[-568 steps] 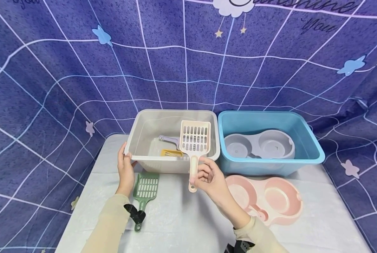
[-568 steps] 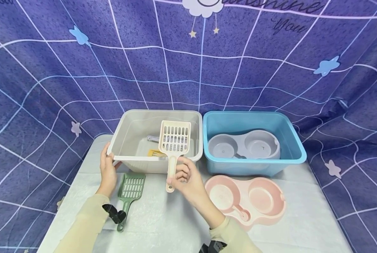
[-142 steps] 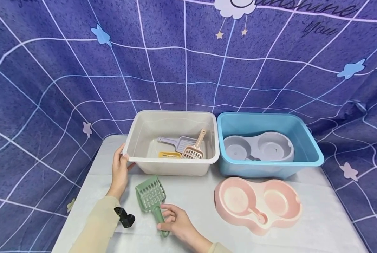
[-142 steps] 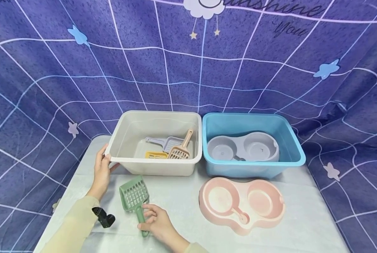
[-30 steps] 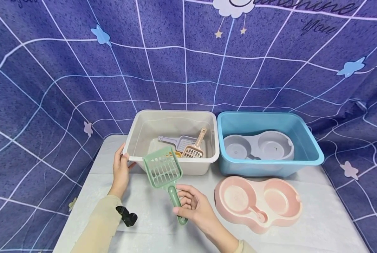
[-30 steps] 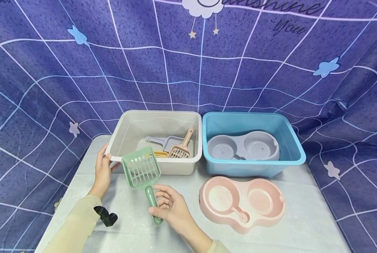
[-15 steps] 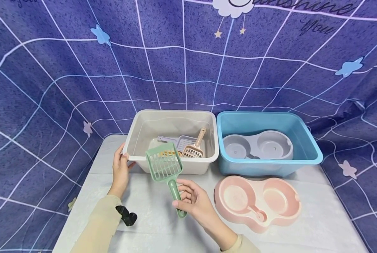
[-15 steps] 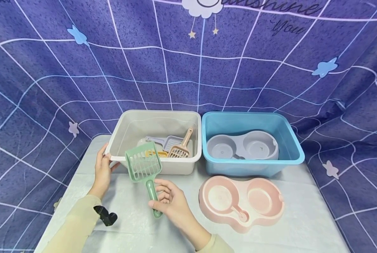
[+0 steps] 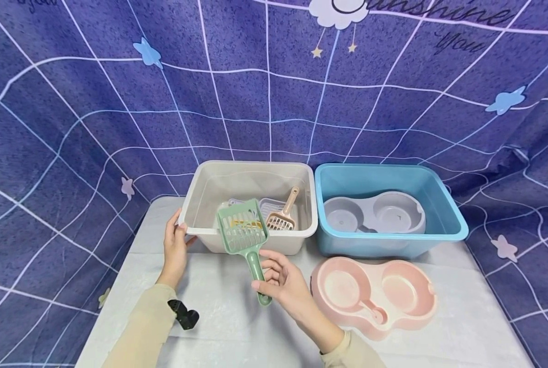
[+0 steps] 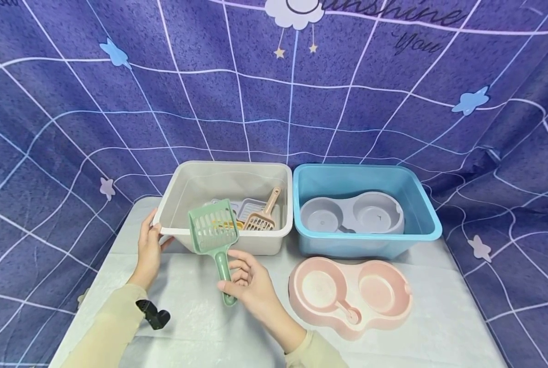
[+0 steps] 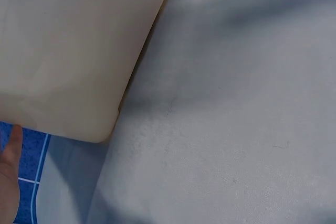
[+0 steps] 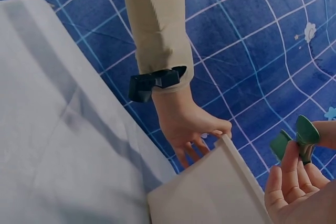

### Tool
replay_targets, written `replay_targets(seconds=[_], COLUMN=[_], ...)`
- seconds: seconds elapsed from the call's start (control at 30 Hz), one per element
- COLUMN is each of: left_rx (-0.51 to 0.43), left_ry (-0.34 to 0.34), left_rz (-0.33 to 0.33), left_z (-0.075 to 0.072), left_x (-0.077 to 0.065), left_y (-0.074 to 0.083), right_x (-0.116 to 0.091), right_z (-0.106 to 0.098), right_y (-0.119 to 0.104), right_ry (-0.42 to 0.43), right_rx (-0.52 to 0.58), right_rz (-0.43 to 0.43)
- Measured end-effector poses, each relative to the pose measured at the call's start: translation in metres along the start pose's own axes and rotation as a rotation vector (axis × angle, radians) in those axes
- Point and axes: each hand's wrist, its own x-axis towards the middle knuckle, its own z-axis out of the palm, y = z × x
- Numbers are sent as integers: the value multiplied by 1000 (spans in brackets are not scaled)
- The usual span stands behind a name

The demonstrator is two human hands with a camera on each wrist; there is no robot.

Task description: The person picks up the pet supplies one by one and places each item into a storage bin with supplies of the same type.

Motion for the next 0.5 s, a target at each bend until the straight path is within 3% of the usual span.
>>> replay_targets(seconds=[0.5], left_rx=[12], left_ry=[-20], left_rz=[5], left_z=[-2], left_x=[0], left_y=[-4], right_x=[16], right_z=[-1], right_y=[-9], right_ry=[29], right_rx=[-44], right_rz=[-55])
